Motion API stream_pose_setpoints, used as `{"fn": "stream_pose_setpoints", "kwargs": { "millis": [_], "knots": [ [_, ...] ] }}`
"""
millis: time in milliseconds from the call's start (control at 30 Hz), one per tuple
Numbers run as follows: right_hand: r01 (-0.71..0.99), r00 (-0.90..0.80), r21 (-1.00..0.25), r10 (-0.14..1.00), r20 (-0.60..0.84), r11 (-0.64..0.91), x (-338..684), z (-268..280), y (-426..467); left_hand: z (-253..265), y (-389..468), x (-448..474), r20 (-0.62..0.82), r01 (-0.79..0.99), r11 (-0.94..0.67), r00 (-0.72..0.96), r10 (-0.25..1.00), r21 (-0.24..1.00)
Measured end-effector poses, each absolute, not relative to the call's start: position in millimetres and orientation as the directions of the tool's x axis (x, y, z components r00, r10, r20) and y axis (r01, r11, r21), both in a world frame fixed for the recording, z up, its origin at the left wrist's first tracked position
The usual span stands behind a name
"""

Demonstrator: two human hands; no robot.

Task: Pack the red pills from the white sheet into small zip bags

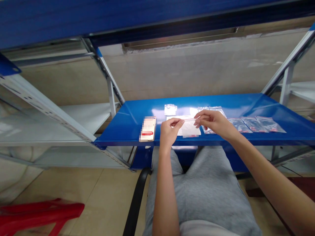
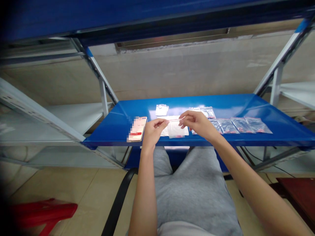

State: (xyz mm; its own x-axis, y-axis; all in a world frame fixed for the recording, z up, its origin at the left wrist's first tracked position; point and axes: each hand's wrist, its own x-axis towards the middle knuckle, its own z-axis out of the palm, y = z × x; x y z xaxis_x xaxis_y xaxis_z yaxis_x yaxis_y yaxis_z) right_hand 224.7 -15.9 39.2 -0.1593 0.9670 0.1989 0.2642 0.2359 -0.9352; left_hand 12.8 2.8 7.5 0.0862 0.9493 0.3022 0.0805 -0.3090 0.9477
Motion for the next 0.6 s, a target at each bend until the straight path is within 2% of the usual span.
{"fn": "stream_pose_setpoints", "kwargs": {
  "millis": [133, 300, 467, 600],
  "knots": [
    [0.296, -0.165, -0.927, 0.968, 0.189, 0.231, 226.3, 36.1, -15.1, 0.6, 1.2, 12.0, 0.328, 0.132, -0.327, 0.011, 0.945, 0.936],
    [0.357, -0.186, -0.884, 0.95, 0.25, 0.302, 223.3, 32.4, -14.2, -0.4, -0.6, 9.4, 0.302, 0.182, -0.299, 0.012, 0.953, 0.937],
    [0.359, -0.174, -0.869, 0.939, 0.295, 0.34, 221.9, 33.2, -14.8, -0.2, -1.2, 6.9, 0.249, 0.07, -0.255, 0.091, 0.964, 0.964],
    [0.337, -0.163, -0.896, 0.955, 0.248, 0.29, 221.8, 35.4, -17.7, -2.1, 0.1, 4.9, 0.193, -0.009, -0.194, 0.147, 0.97, 0.981]
  ]
}}
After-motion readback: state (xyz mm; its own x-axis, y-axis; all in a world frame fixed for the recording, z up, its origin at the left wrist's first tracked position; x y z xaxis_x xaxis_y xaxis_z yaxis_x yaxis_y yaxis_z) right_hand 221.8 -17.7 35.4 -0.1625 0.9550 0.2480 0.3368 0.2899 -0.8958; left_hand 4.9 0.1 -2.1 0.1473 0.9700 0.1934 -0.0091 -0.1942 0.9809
